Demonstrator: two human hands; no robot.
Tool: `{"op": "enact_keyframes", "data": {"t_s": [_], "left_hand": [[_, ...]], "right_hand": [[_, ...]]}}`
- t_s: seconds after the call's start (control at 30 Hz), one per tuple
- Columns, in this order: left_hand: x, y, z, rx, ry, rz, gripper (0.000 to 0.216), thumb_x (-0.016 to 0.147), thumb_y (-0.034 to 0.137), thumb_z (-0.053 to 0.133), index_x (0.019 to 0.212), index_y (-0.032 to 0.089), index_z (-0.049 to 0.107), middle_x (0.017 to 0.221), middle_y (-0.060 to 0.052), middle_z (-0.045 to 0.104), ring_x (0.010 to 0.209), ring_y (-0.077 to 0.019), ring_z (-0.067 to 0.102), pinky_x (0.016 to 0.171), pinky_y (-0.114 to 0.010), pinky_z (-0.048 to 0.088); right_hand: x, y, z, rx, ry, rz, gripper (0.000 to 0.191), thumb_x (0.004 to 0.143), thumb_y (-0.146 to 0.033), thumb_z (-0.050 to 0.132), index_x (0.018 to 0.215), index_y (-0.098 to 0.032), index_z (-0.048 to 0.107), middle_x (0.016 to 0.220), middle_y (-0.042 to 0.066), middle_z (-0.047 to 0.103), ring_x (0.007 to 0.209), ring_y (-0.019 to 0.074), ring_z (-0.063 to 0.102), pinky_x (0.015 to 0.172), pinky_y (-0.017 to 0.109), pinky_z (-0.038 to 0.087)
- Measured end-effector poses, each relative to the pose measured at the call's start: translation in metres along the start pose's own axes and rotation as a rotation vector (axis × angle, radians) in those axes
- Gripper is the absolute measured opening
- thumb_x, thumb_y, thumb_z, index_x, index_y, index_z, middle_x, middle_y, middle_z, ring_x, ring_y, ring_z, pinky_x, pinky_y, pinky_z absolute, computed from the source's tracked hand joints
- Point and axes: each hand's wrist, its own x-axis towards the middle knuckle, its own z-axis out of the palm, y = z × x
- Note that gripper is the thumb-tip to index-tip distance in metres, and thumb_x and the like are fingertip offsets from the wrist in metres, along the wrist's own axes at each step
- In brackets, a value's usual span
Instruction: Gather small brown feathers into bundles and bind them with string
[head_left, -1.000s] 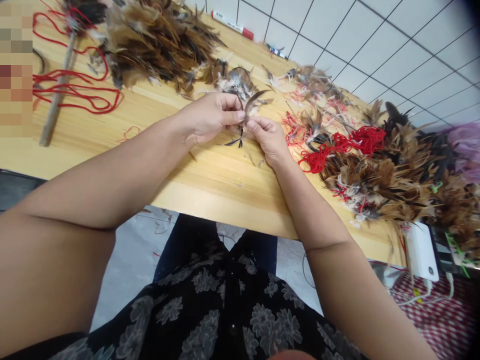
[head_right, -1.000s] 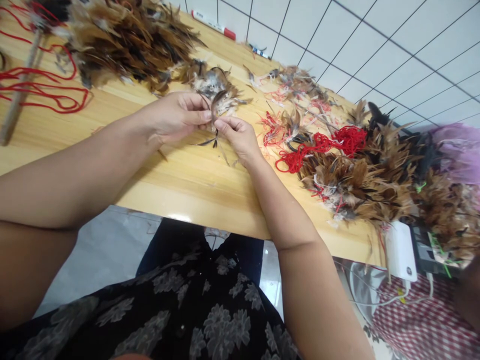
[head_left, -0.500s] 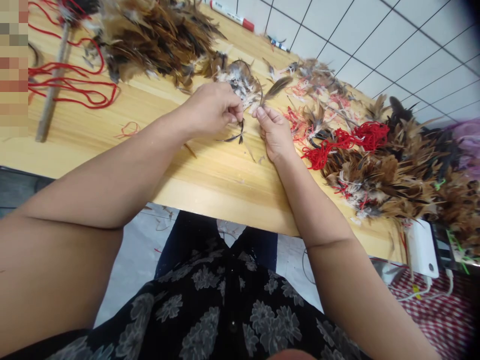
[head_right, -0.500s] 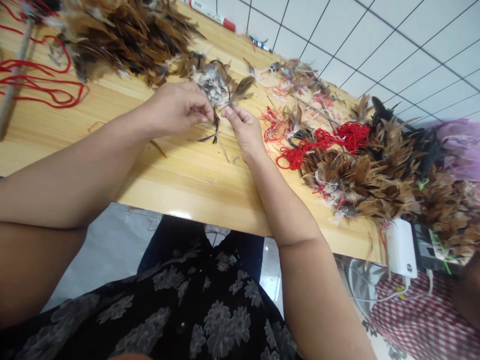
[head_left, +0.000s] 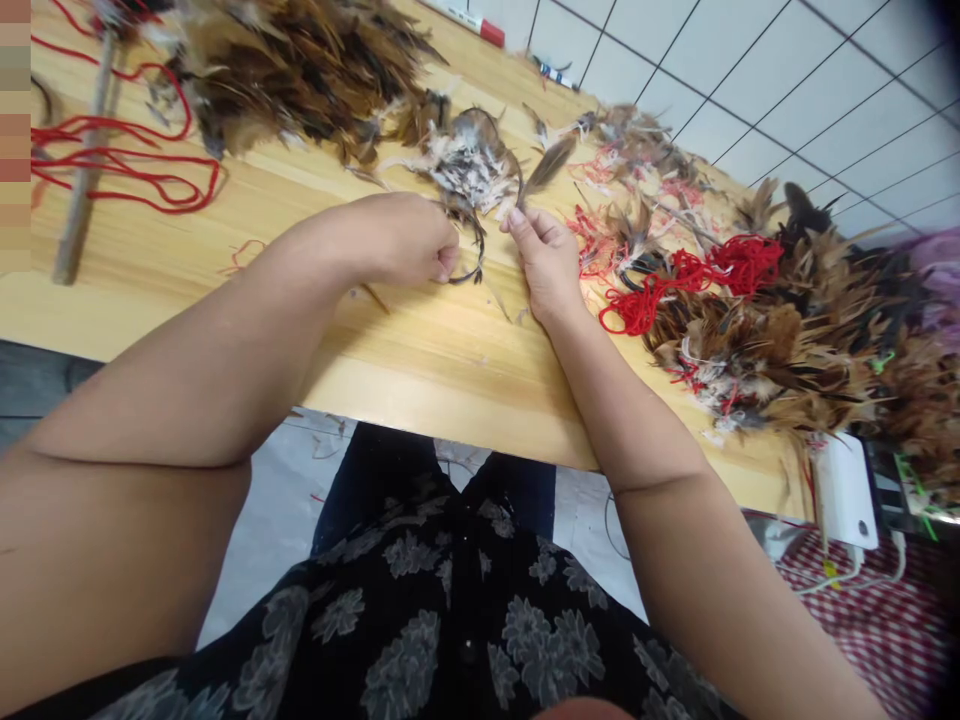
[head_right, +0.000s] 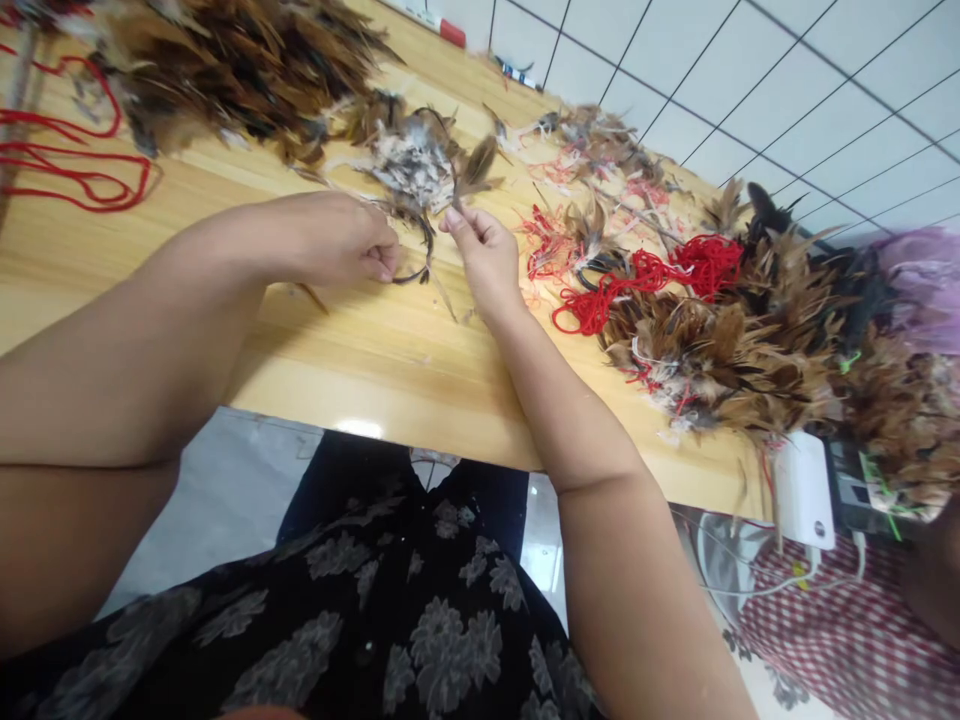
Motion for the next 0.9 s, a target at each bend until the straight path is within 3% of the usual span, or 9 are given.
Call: {"op": "enact_keyframes", "data": {"t_s": [0.13,0.3,0.47,0.57,0.73,0.9], "left_hand": [[0.0,0.003,0.002,0.038,0.115,0.02,0.023,0.102,0.01,0.061,0.1,0.023,0.08,0.095,-0.005,0.073,0.083,-0.0243,0.055,0.079,-0.037,0.042],[-0.005,0.003,-0.008,-0.156,0.232,-0.082,0.033,0.109,0.014,0.057,0.13,0.015,0.083,0.12,-0.012,0.083,0.111,-0.0317,0.072,0.108,-0.042,0.052],[0.001,0.004,0.002,-0.187,0.145,-0.041,0.011,0.099,0.014,0.081,0.109,0.017,0.086,0.099,-0.006,0.082,0.091,-0.0258,0.067,0.095,-0.038,0.052],[0.009,0.005,0.018,-0.111,0.121,0.004,0.012,0.093,0.009,0.08,0.096,0.02,0.083,0.089,-0.003,0.078,0.081,-0.0232,0.059,0.09,-0.037,0.051],[0.007,0.011,0.021,-0.052,0.147,0.057,0.019,0.096,0.004,0.07,0.102,0.02,0.08,0.112,-0.011,0.083,0.1,-0.0293,0.067,0.104,-0.041,0.055],[0.0,0.016,0.006,-0.377,0.327,-0.056,0.024,0.104,-0.001,0.061,0.099,0.022,0.065,0.116,-0.011,0.08,0.117,-0.0312,0.072,0.112,-0.041,0.052]], "right_hand": [[-0.002,0.0,0.001,0.022,0.02,0.01,0.071,0.105,-0.092,0.066,0.103,-0.023,0.08,0.1,0.002,0.081,0.109,0.0217,0.079,0.113,0.044,0.068],[-0.001,0.001,0.001,0.04,0.031,0.002,0.067,0.106,-0.089,0.067,0.103,-0.023,0.08,0.106,0.003,0.083,0.115,0.0227,0.079,0.116,0.045,0.066],[-0.001,0.0,0.002,0.025,0.045,0.016,0.065,0.104,-0.088,0.072,0.1,-0.023,0.078,0.101,0.002,0.08,0.112,0.0213,0.077,0.111,0.041,0.066],[-0.001,0.0,0.003,0.006,0.061,0.033,0.063,0.105,-0.086,0.073,0.098,-0.023,0.078,0.095,0.001,0.074,0.109,0.0204,0.075,0.108,0.039,0.066],[-0.002,-0.002,0.004,0.005,0.042,0.038,0.061,0.107,-0.083,0.072,0.098,-0.023,0.078,0.095,0.001,0.073,0.106,0.0197,0.074,0.103,0.037,0.066],[-0.006,-0.007,0.004,0.031,0.052,0.061,0.057,0.108,-0.08,0.074,0.097,-0.024,0.078,0.092,0.0,0.073,0.103,0.0202,0.073,0.103,0.039,0.067]]}}
